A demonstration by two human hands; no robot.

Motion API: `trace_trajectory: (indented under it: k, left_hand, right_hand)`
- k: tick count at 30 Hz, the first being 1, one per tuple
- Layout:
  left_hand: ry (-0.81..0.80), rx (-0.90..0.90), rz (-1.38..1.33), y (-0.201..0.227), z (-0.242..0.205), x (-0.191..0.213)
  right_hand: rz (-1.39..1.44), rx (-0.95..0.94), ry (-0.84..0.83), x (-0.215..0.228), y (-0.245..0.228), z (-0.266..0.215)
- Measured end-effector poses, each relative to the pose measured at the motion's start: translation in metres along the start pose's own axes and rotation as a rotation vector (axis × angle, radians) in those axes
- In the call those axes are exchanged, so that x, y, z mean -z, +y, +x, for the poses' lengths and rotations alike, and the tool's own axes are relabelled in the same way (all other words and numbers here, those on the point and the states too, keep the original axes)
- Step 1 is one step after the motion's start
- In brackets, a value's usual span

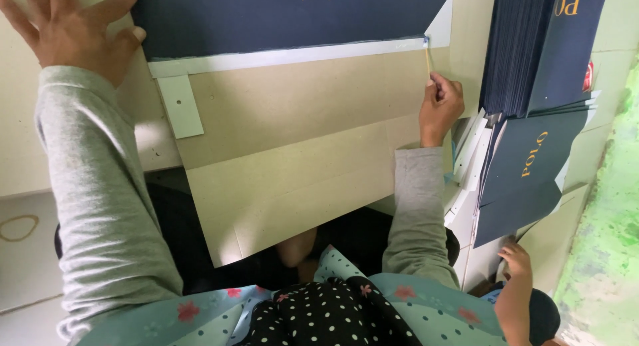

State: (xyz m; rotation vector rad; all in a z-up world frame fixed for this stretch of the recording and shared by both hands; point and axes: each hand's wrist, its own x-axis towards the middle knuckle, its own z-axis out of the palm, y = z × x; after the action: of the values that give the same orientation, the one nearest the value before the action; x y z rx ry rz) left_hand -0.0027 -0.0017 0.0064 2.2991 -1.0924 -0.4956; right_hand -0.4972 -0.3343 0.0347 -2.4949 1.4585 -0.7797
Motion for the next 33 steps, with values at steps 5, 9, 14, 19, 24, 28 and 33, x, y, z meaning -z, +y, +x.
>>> trace_trajectory:
  k: [5, 9, 14, 19, 24, 28, 33]
  left_hand:
    - [0.03, -0.05, -0.002, -0.004, -0.001, -0.003]
    - [-0.009, -0.001, -0.016, -0.004, 0.0, -0.002]
    - [-0.019, 0.017, 0.003, -0.002, 0.001, -0.001]
    - [0.015, -0.031, -0.017, -0.005, 0.0, -0.003]
    - [0.007, -0.023, -0.02, -0.006, 0.0, -0.004]
    - [0.03, -0.05, 0.006, -0.01, 0.002, -0.007]
    - [0.016, -0.017, -0.023, -0.002, 0.001, -0.002]
  right_hand:
    - [-0.103, -0.078, 0.127, -0.016, 0.06, 0.012]
    - [-0.135, -0.076, 0.108, -0.019, 0.072, 0.019]
    - [-0.095, 0.048, -0.015, -0.015, 0.075, 0.014]
    - [-0.094, 0.013, -0.082, -0.005, 0.051, 0.011]
    - [-0.187, 0.105, 0.022, -0.007, 0.075, 0.022]
    - [-0.182, 0.163, 0.163, 0.004, 0.065, 0.03]
    - [-0.151, 0.142, 0.122, 0.007, 0.054, 0.018]
